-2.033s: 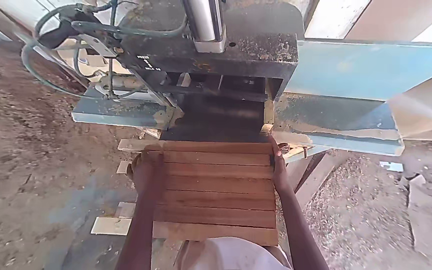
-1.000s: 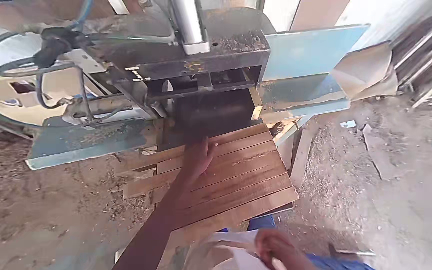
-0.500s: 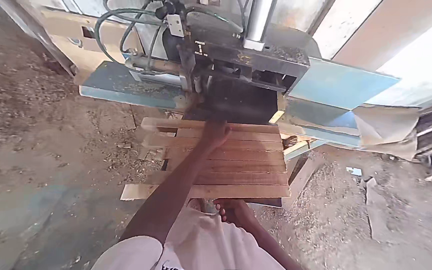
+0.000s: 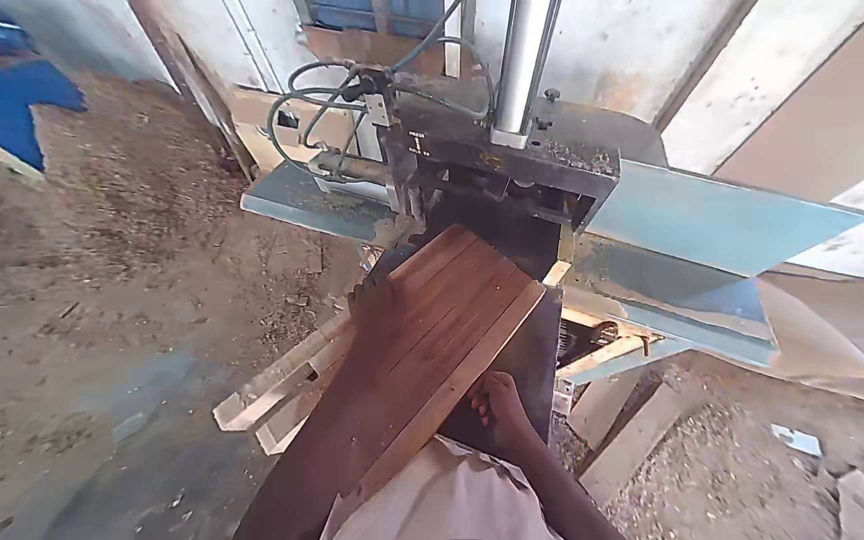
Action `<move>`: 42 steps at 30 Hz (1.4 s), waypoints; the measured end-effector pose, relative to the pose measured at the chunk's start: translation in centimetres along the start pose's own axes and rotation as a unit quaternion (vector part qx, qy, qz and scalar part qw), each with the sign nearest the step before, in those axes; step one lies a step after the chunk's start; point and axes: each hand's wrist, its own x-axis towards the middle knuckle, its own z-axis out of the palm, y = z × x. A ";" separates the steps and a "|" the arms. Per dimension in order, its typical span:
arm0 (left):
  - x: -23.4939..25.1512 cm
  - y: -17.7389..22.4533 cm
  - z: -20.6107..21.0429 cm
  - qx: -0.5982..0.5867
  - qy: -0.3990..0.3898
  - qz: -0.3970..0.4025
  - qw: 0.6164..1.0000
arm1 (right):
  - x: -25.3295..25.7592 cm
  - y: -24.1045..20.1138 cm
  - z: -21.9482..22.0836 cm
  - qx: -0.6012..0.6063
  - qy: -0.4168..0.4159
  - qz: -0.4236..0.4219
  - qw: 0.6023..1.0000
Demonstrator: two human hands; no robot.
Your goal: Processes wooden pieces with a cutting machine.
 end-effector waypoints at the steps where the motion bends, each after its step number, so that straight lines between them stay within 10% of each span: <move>1: 1.7 -1.3 2.0 -0.041 0.018 0.007 0.999 | 0.7 -1.1 -0.5 -0.022 -0.006 0.007 1.000; 7: 5.2 -1.7 6.2 -0.017 0.057 -0.058 0.997 | 4.5 -4.6 -3.4 -0.122 -0.045 -0.019 0.991; 25: 6.0 4.9 4.9 -0.052 0.007 -0.042 0.998 | 9.2 -6.8 -3.8 -0.236 0.280 -0.173 0.914; 30: 5.2 4.8 3.0 -0.107 -0.012 0.005 0.994 | 10.0 -7.8 -2.8 -0.252 0.322 -0.175 0.896; 32: 5.8 4.1 0.6 -0.106 -0.139 0.010 0.985 | 10.1 -8.2 -2.4 -0.265 0.334 -0.181 0.886; 34: 7.4 2.9 3.7 -0.116 -0.008 0.028 0.993 | 10.1 -8.0 -2.1 -0.273 0.338 -0.178 0.883; 36: 7.3 0.7 2.3 -0.110 -0.069 0.091 0.987 | 9.3 -7.3 -2.5 -0.260 0.323 -0.188 0.890; 39: 0.0 -3.5 -1.4 -0.160 -0.042 0.293 0.942 | 6.4 -4.4 -4.9 -0.193 0.333 -0.232 0.893; 42: -10.4 -9.0 -3.5 -0.348 -0.193 0.557 0.729 | 2.1 2.7 -8.9 -0.166 0.482 -0.237 0.827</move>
